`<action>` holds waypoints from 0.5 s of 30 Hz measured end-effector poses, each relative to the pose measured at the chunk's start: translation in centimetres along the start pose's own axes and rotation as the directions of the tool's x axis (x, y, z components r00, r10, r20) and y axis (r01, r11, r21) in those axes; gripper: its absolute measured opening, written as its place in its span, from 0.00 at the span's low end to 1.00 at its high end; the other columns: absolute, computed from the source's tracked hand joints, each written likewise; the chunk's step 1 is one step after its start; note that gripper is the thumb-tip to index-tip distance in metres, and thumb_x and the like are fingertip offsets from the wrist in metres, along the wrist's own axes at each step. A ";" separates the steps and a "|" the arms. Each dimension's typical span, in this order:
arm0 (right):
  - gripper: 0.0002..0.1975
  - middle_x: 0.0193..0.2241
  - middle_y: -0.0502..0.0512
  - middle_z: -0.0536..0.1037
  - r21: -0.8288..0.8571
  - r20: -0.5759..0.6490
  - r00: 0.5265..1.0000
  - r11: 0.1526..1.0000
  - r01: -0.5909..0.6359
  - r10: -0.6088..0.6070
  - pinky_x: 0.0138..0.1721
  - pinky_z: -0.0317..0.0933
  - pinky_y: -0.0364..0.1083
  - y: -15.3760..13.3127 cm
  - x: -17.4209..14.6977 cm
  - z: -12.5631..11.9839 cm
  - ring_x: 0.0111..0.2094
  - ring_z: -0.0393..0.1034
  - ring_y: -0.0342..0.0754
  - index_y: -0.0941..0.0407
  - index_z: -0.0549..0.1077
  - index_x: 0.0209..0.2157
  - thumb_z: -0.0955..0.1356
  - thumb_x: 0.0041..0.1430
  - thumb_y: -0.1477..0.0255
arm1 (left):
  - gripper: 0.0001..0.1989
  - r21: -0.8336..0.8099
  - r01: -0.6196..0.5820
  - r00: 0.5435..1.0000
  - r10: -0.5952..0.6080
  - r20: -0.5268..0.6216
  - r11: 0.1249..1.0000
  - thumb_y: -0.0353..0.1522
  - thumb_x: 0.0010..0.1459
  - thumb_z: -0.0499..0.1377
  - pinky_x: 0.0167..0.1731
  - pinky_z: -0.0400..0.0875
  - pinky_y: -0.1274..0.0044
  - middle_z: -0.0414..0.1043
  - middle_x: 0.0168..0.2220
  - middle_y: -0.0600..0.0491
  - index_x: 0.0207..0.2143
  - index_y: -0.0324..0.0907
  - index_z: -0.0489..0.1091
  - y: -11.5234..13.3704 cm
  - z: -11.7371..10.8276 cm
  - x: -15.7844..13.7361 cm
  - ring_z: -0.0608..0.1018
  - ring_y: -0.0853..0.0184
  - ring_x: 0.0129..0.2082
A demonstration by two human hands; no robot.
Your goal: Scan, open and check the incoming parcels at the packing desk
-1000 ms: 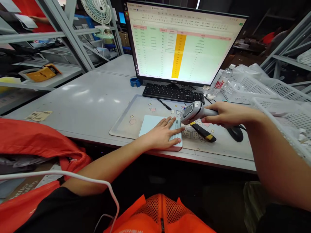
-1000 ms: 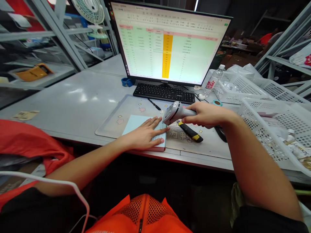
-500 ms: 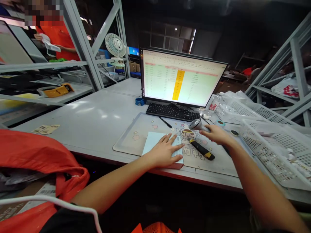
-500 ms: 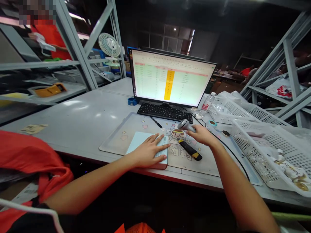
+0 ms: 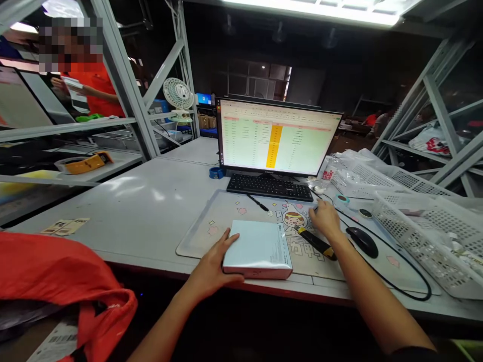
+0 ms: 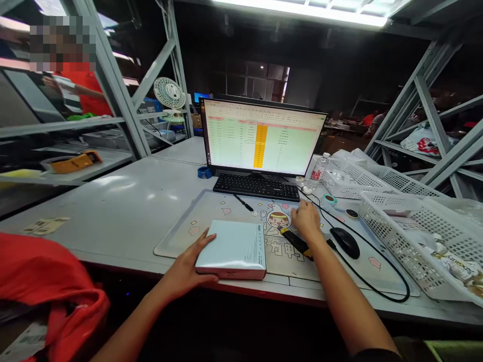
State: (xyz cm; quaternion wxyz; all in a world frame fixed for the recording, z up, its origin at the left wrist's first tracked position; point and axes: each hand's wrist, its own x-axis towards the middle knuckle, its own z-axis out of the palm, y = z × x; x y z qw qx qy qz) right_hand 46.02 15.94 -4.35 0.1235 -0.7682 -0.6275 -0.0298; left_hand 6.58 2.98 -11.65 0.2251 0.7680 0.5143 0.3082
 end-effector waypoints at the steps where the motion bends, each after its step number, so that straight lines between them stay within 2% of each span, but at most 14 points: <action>1: 0.30 0.66 0.74 0.68 0.025 0.010 0.999 0.999 0.047 -0.047 0.67 0.57 0.54 -1.3 0.8 0.2 0.68 0.63 0.64 0.64 0.62 0.71 0.60 0.75 0.64 | 0.54 -0.015 0.011 1.000 -0.011 -0.005 1.000 0.44 0.51 0.78 0.68 0.68 0.52 0.46 0.78 0.45 0.75 0.58 0.57 -0.2 0.5 0.0 0.63 0.41 0.73; 3: 0.29 0.67 0.70 0.69 0.072 0.059 0.991 0.991 0.112 -0.117 0.67 0.58 0.49 -4.0 2.5 1.4 0.67 0.64 0.59 0.61 0.63 0.71 0.61 0.74 0.65 | 0.50 -0.031 0.022 1.000 -0.023 -0.022 0.999 0.42 0.54 0.76 0.69 0.68 0.54 0.49 0.78 0.47 0.74 0.58 0.58 -0.4 1.1 -0.1 0.65 0.43 0.72; 5: 0.30 0.67 0.71 0.68 0.101 0.111 0.985 0.987 0.122 -0.133 0.67 0.58 0.50 -6.2 4.1 3.2 0.66 0.64 0.60 0.62 0.63 0.71 0.63 0.73 0.66 | 0.47 -0.038 0.035 0.999 -0.036 -0.028 0.999 0.44 0.57 0.73 0.67 0.70 0.54 0.52 0.77 0.47 0.74 0.58 0.57 -0.5 1.2 -0.2 0.66 0.43 0.72; 6: 0.31 0.69 0.72 0.66 0.109 0.124 0.984 0.988 0.112 -0.125 0.68 0.57 0.52 -7.0 4.7 4.1 0.68 0.62 0.62 0.63 0.61 0.72 0.64 0.72 0.67 | 0.46 -0.044 0.042 0.999 -0.043 -0.027 0.998 0.44 0.59 0.72 0.67 0.70 0.53 0.54 0.76 0.47 0.74 0.58 0.56 -0.5 1.2 -0.3 0.66 0.43 0.72; 8: 0.34 0.74 0.73 0.56 0.112 0.117 0.989 0.991 0.078 -0.091 0.71 0.51 0.57 -8.2 5.6 5.6 0.74 0.51 0.65 0.64 0.56 0.75 0.63 0.73 0.67 | 0.45 -0.062 0.052 0.998 -0.054 -0.029 0.997 0.45 0.60 0.71 0.67 0.70 0.52 0.56 0.75 0.46 0.74 0.58 0.56 -0.7 0.9 -0.5 0.66 0.43 0.72; 10: 0.34 0.78 0.72 0.45 0.112 0.100 0.993 0.992 0.053 -0.065 0.74 0.43 0.62 -8.8 6.0 6.6 0.77 0.37 0.68 0.64 0.53 0.76 0.61 0.75 0.65 | 0.45 -0.080 0.059 0.998 -0.062 -0.033 0.995 0.44 0.60 0.71 0.68 0.69 0.51 0.56 0.75 0.46 0.74 0.58 0.56 -0.9 0.7 -0.6 0.66 0.43 0.72; 12: 0.33 0.79 0.70 0.39 0.113 0.092 0.994 0.992 0.050 -0.061 0.75 0.36 0.65 -8.8 6.2 7.1 0.78 0.29 0.70 0.64 0.54 0.75 0.59 0.77 0.64 | 0.45 -0.091 0.070 0.997 -0.073 -0.033 0.993 0.44 0.59 0.72 0.69 0.67 0.50 0.56 0.75 0.46 0.74 0.58 0.56 -0.9 0.6 -0.5 0.65 0.43 0.73; 15: 0.31 0.79 0.69 0.39 0.113 0.096 0.992 0.991 0.077 -0.088 0.75 0.32 0.68 -8.4 6.4 7.4 0.78 0.28 0.71 0.66 0.60 0.73 0.57 0.78 0.62 | 0.46 -0.100 0.089 0.995 -0.092 -0.024 0.991 0.44 0.59 0.72 0.70 0.64 0.50 0.56 0.75 0.45 0.74 0.57 0.56 -0.6 0.6 -0.2 0.63 0.43 0.73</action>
